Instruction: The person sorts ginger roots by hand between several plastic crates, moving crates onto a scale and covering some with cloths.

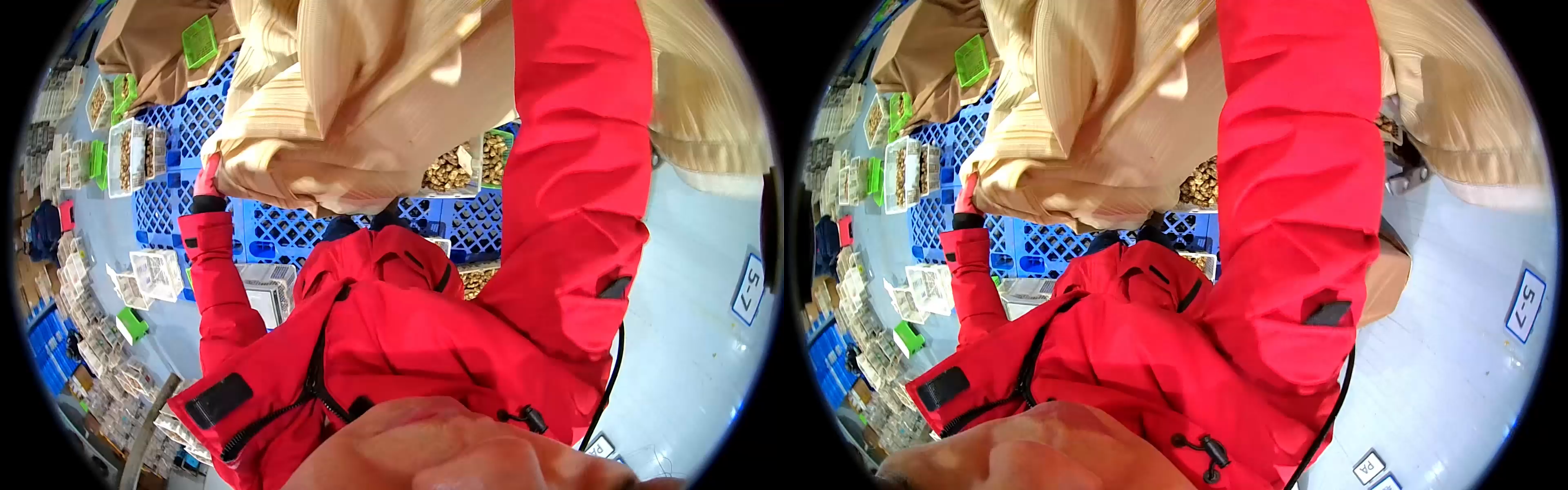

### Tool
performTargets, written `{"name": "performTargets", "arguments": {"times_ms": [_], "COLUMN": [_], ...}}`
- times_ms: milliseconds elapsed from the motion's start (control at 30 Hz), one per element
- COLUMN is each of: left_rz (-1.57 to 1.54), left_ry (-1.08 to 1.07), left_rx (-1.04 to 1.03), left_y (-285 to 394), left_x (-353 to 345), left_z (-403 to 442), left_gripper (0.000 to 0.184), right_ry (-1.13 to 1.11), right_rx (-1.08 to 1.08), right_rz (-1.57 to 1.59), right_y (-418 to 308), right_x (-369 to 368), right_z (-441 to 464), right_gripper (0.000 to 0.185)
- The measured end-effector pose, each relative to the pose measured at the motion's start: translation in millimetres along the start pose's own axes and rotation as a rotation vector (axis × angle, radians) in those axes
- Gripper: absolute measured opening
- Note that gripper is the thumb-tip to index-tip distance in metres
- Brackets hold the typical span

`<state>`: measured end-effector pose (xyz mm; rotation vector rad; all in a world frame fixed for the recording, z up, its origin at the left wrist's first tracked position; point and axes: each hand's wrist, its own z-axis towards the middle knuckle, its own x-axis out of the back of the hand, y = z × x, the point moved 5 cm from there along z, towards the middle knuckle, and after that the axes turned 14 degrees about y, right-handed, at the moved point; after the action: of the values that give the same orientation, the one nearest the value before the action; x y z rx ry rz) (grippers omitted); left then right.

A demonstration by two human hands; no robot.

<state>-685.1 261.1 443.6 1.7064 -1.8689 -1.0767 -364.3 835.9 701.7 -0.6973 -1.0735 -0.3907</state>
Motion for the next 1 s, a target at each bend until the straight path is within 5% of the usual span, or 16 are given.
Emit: {"name": "performTargets", "arguments": {"times_ms": [167, 300, 367, 433, 467, 833, 1000], "left_rz": [-0.044, 0.014, 0.007, 0.180, 0.178, 0.708, 0.649], "left_ry": [-0.118, 0.018, -0.108, 0.072, -0.099, 0.125, 0.160], "left_rx": [0.196, 0.209, 0.428, 0.304, 0.401, 0.081, 0.125], "left_y": [-24.0, -29.3, -39.4, -39.8, -53.5, -36.6, -16.6], "left_x": [0.2, -12.3, -23.9, -33.0, -23.2, 25.0, -20.7], "left_z": [21.7, 60.6, 71.1, 78.3, 109.3, 178.2, 93.9], "left_gripper": [0.041, 0.044, 0.046, 0.047, 0.051, 0.054, 0.043], "right_ry": [-0.184, -0.217, -0.222, -0.229, -0.229, -0.278, -0.301], "right_rx": [-0.120, -0.311, -0.372, -0.403, -0.414, -0.381, -0.376], "right_rz": [0.171, 0.370, 0.453, 0.507, 0.530, 0.537, 0.531], "right_y": [-20.6, -10.9, -12.5, -16.7, -20.0, -47.8, -40.5], "right_x": [-65.4, -80.4, -97.8, -117.0, -129.4, -241.1, -263.1], "right_z": [-55.5, -137.9, -171.9, -193.5, -201.6, -172.5, -158.0], "right_gripper": [0.026, 0.025, 0.025, 0.024, 0.024, 0.023, 0.022]}}
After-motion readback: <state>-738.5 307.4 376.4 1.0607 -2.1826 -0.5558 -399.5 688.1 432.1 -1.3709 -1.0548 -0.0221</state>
